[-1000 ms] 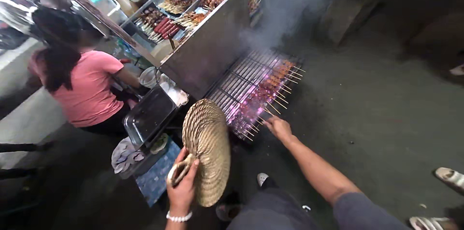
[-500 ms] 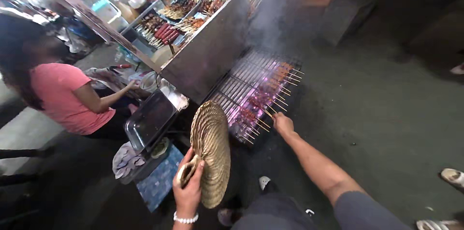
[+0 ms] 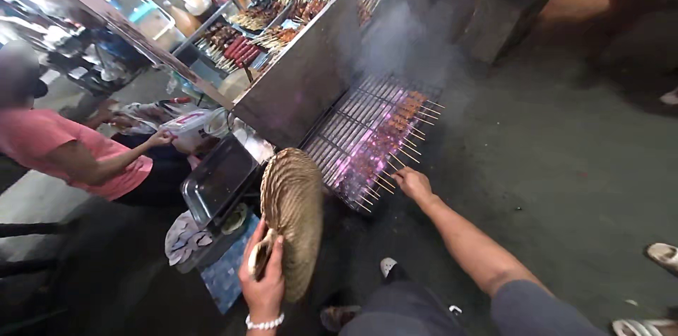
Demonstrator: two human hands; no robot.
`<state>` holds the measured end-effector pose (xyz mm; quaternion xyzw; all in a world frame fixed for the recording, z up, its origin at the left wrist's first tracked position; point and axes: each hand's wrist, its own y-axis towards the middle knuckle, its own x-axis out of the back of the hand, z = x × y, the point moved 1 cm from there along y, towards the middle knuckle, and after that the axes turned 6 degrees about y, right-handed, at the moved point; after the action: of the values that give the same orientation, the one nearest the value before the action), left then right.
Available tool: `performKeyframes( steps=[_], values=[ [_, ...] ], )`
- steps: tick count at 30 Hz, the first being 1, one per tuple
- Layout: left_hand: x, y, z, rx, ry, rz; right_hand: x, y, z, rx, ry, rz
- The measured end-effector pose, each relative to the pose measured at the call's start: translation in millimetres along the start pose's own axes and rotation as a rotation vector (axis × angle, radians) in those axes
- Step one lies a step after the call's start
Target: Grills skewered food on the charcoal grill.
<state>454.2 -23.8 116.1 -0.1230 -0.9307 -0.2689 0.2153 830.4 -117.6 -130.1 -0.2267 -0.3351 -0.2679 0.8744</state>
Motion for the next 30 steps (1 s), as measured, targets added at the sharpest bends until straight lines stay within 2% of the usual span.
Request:
performKeyframes(
  steps=[2,3,6,8,14,19,23,25,27,28,30],
  values=[
    [-3.8,3.1,0.1,-0.092,0.097,0.022,5.1,4.1,4.9,-0.072,-0.027,-0.02],
    [-9.0,4.2,-3.8,-0.06,0.031,0.06,7.0,7.2,8.4,-0.115,-0.056,-0.002],
    [-24.8,8.8,-12.5,0.178,-0.272,0.16,6.9,12.4,16.4,-0.194,-0.111,0.069],
    [-26.9,11.2,-10.1,0.221,-0.294,0.152,6.6,12.7,18.6,-0.21,-0.099,0.07],
    [-14.3,7.1,-12.4,0.21,-0.208,0.119,8.5,9.3,11.6,-0.211,-0.008,-0.006],
    [-15.7,11.8,-4.2,0.09,-0.129,0.135,2.5,15.1,14.0,-0.199,-0.057,0.034],
    [-7.8,18.7,-6.3,0.164,-0.203,0.1,14.7,15.3,9.8,-0.134,-0.03,-0.025],
    [-8.0,22.1,-2.6,0.091,-0.094,0.039,24.9,19.6,6.7,-0.159,-0.037,-0.059],
    [-13.7,22.2,1.2,-0.008,0.007,0.068,31.3,25.8,4.3,-0.206,-0.062,-0.016],
    [-19.0,22.4,-0.9,0.016,-0.039,0.101,33.3,29.7,3.4,-0.218,-0.071,0.014],
    [-27.3,22.9,-8.2,0.172,-0.212,0.155,33.9,34.5,-0.5,-0.215,-0.057,0.056]
  ],
)
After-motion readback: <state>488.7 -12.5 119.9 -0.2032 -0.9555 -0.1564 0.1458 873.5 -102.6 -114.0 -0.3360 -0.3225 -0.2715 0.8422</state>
